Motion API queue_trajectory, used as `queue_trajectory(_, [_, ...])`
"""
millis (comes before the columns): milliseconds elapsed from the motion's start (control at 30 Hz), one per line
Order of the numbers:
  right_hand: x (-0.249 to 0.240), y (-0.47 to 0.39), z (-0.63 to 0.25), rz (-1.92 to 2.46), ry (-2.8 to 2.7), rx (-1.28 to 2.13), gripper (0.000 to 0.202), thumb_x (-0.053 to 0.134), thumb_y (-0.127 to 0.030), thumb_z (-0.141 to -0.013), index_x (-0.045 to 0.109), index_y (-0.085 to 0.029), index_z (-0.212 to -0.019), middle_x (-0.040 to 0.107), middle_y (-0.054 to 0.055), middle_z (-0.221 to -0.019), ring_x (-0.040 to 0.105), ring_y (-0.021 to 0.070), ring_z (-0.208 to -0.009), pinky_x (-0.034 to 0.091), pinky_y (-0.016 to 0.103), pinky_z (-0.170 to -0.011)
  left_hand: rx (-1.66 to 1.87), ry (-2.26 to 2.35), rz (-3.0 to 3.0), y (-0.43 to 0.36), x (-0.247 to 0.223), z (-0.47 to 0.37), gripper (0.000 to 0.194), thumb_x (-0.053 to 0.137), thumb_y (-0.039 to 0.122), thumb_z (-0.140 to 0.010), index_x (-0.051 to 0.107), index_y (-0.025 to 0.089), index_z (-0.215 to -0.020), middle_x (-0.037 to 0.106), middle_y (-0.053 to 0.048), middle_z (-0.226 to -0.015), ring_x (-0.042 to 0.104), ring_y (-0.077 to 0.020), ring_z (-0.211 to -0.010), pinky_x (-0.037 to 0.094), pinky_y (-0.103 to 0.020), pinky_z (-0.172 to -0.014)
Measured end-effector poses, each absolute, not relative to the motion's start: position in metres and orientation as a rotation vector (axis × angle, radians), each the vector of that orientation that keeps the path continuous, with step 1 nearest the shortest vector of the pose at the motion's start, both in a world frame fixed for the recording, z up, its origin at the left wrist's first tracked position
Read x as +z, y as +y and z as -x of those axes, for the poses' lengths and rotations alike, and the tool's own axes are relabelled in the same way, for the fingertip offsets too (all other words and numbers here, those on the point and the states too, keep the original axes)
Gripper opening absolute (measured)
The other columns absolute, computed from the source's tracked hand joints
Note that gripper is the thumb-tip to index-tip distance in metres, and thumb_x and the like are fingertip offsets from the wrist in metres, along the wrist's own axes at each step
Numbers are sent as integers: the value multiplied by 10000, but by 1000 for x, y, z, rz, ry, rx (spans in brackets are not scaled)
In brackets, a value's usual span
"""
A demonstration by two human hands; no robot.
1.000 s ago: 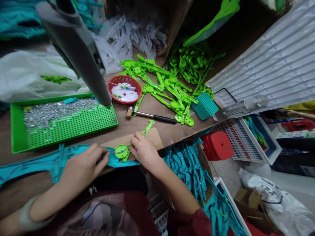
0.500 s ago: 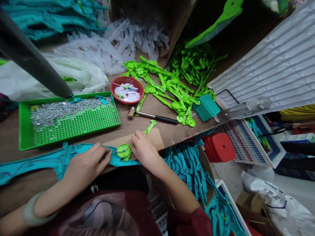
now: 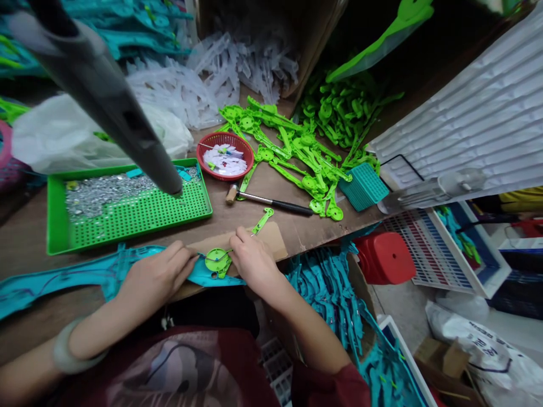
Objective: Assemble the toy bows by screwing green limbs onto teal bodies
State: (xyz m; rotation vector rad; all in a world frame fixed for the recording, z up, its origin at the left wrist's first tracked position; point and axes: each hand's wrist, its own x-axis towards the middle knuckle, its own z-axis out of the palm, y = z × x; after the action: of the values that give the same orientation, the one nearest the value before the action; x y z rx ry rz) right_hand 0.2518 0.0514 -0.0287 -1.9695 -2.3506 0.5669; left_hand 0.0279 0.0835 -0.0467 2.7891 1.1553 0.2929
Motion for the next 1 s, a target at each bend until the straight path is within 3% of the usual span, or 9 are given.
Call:
queue_trajectory(133, [-31,50,-255,1853,-2424,459,43,572,-188,-985,608,-178,-963,576,72,-1004,540,207,-909,428,315,-750,-19,1182,-2676,92,-32,-37,241,464,178,-971,656,179,-826,597,-40,-780,596,-178,-555,278,-296,-466])
queue_trajectory(300, [-30,44,-253,1322,-2738,317,231,459,-156,-1026,612,-177,-1199,611,106,-1053,511,239,-985,434,357,-775,-176,1214,-2630,99,-16,-50,237,456,132,-929,666,167,-823,615,-59,-769,653,-211,-582,329,-298,-469])
queue_trajectory(400, [-26,40,-246,1271,-2809,273,252,453,-175,-1031,610,-148,-1227,631,112,-1038,515,247,-986,443,373,-764,-224,1203,-2692,99,-17,-51,244,453,118,-929,672,160,-830,625,-70,-774,661,-222,-604,351,-297,-479])
queue_trajectory(567, [-20,36,-237,1421,-2795,272,253,500,-154,-1002,618,-110,-1221,628,103,-1058,522,260,-996,472,390,-813,33,931,-2826,90,-34,-30,329,375,127,-991,652,173,-820,589,-51,-752,627,-199,-612,372,-288,-484])
queue_trajectory(667, [-23,34,-232,1452,-2781,267,284,495,-143,-998,606,-107,-1256,629,108,-1076,525,267,-1009,479,394,-823,265,665,-2910,81,-42,-13,335,337,157,-1032,672,161,-1026,601,-48,-783,627,-190,-667,403,-279,-515])
queue_trajectory(767, [-27,29,-227,1462,-2772,256,298,489,-140,-996,606,-102,-1267,634,124,-1085,534,273,-1022,485,398,-835,243,598,-3036,74,-44,-7,353,361,269,-1059,652,118,-1189,627,-67,-828,616,-205,-676,414,-307,-521])
queue_trajectory(867, [-17,32,-237,1423,-2764,374,289,527,-116,-967,639,-97,-1233,639,137,-1078,563,274,-1032,500,389,-837,92,609,-3127,70,-42,-11,289,463,276,-1027,715,138,-1057,662,-89,-877,642,-243,-791,472,-347,-636])
queue_trajectory(1000, [23,98,-288,1002,-2711,925,233,622,-166,-944,710,-180,-1159,686,63,-1066,641,160,-967,516,267,-846,268,599,-3181,67,-55,-11,295,505,94,-907,763,199,-1006,723,-97,-1091,642,-258,-1001,478,-380,-839])
